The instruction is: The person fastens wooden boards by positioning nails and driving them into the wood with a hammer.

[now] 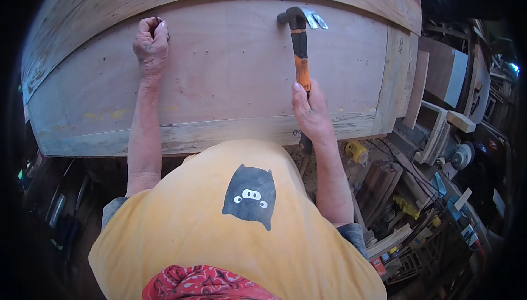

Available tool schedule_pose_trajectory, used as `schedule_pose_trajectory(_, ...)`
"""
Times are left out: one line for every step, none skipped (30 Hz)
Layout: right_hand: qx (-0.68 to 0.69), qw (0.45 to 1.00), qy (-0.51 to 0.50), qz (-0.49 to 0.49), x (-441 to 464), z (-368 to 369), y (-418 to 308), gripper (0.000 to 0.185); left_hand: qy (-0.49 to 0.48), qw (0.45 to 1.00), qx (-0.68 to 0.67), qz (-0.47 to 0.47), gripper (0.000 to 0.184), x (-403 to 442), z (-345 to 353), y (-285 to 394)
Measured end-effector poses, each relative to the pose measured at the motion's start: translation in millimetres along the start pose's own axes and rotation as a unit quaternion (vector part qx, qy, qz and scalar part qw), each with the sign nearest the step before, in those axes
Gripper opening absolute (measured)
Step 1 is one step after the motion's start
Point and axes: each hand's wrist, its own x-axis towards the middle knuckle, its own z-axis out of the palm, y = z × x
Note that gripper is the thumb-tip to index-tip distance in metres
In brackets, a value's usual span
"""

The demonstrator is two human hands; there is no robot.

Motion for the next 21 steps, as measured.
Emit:
schedule_pose_trajectory(0.017,1.000,-0.007,0.012,-4.0,-2.8,-3.9,0.033,-0.010,1.000,-0.020,-0.018,0.002,-0.5,1.4,0.2)
schedule_pose_trajectory(0.004,1.000,-0.006,0.010,-4.0,-5.5,-5.1,0.033,-0.035,0.999,-0.028,0.005,0.003,-2.4,5.9,2.4)
schedule_pose_trajectory(-0.011,1.000,-0.007,0.006,-1.0,-7.7,-6.6,0.033,-0.056,0.997,-0.035,0.029,0.004,-4.6,14.1,13.8)
schedule_pose_trajectory(-0.025,1.000,-0.009,0.001,1.8,-8.3,-9.2,0.033,-0.077,0.995,-0.042,0.052,0.006,-6.8,22.5,24.9)
schedule_pose_trajectory(-0.060,0.998,-0.006,-0.017,4.4,-6.5,-13.6,0.033,-0.087,0.992,-0.041,0.083,0.007,-8.1,32.2,34.8)
schedule_pose_trajectory(-0.094,0.995,-0.003,-0.034,6.5,-2.7,-19.2,0.033,-0.097,0.988,-0.040,0.113,0.008,-9.7,43.3,44.5)
schedule_pose_trajectory(-0.129,0.990,0.001,-0.052,9.1,1.6,-26.0,0.032,-0.108,0.983,-0.039,0.143,0.009,-10.6,52.1,50.3)
schedule_pose_trajectory(-0.132,0.990,-0.006,-0.053,13.2,6.6,-37.0,0.032,-0.112,0.982,-0.044,0.148,0.008,-11.4,59.7,50.7)
schedule_pose_trajectory(-0.134,0.990,-0.012,-0.053,18.1,12.8,-50.1,0.031,-0.117,0.980,-0.050,0.153,0.006,-12.8,67.7,47.9)
schedule_pose_trajectory(-0.137,0.989,-0.019,-0.053,22.6,19.4,-56.9,0.031,-0.122,0.978,-0.055,0.158,0.005,-14.0,71.8,46.3)
schedule_pose_trajectory(-0.144,0.987,-0.024,-0.074,25.9,26.2,-57.4,0.031,-0.125,0.982,-0.098,0.104,0.005,-15.6,71.7,46.2)
schedule_pose_trajectory(-0.149,0.984,-0.029,-0.097,29.1,33.4,-57.6,0.031,-0.126,0.981,-0.138,0.051,0.005,-16.7,69.5,47.3)
schedule_pose_trajectory(-0.154,0.980,-0.033,-0.120,32.0,39.5,-58.5,0.031,-0.126,0.976,-0.179,-0.002,0.005,-16.5,67.3,48.6)
schedule_pose_trajectory(-0.160,0.979,-0.046,-0.117,33.3,43.1,-59.7,0.031,-0.116,0.973,-0.196,-0.021,0.005,-16.5,63.4,48.7)
schedule_pose_trajectory(-0.167,0.978,-0.058,-0.113,33.2,45.2,-60.4,0.032,-0.108,0.970,-0.215,-0.042,0.005,-16.9,57.7,47.3)
schedule_pose_trajectory(-0.173,0.976,-0.069,-0.111,35.2,48.0,-62.4,0.032,-0.099,0.966,-0.233,-0.060,0.006,-13.9,52.6,45.3)
schedule_pose_trajectory(-0.171,0.976,-0.082,-0.111,37.2,53.4,-67.3,0.030,-0.085,0.968,-0.230,-0.056,0.007,-10.2,47.8,42.9)
schedule_pose_trajectory(-0.170,0.975,-0.095,-0.108,38.1,58.5,-73.5,0.027,-0.072,0.969,-0.228,-0.055,0.008,-8.7,42.8,40.0)
schedule_pose_trajectory(-0.170,0.974,-0.109,-0.106,38.6,60.3,-76.1,0.024,-0.058,0.971,-0.226,-0.054,0.008,-7.4,38.0,36.8)
schedule_pose_trajectory(-0.155,0.975,-0.101,-0.120,40.0,59.2,-71.3,0.026,-0.052,0.970,-0.232,-0.048,0.010,-5.2,33.0,33.2)
schedule_pose_trajectory(-0.140,0.976,-0.093,-0.136,42.8,57.3,-62.9,0.029,-0.047,0.972,-0.223,-0.052,0.010,-2.7,28.0,29.4)
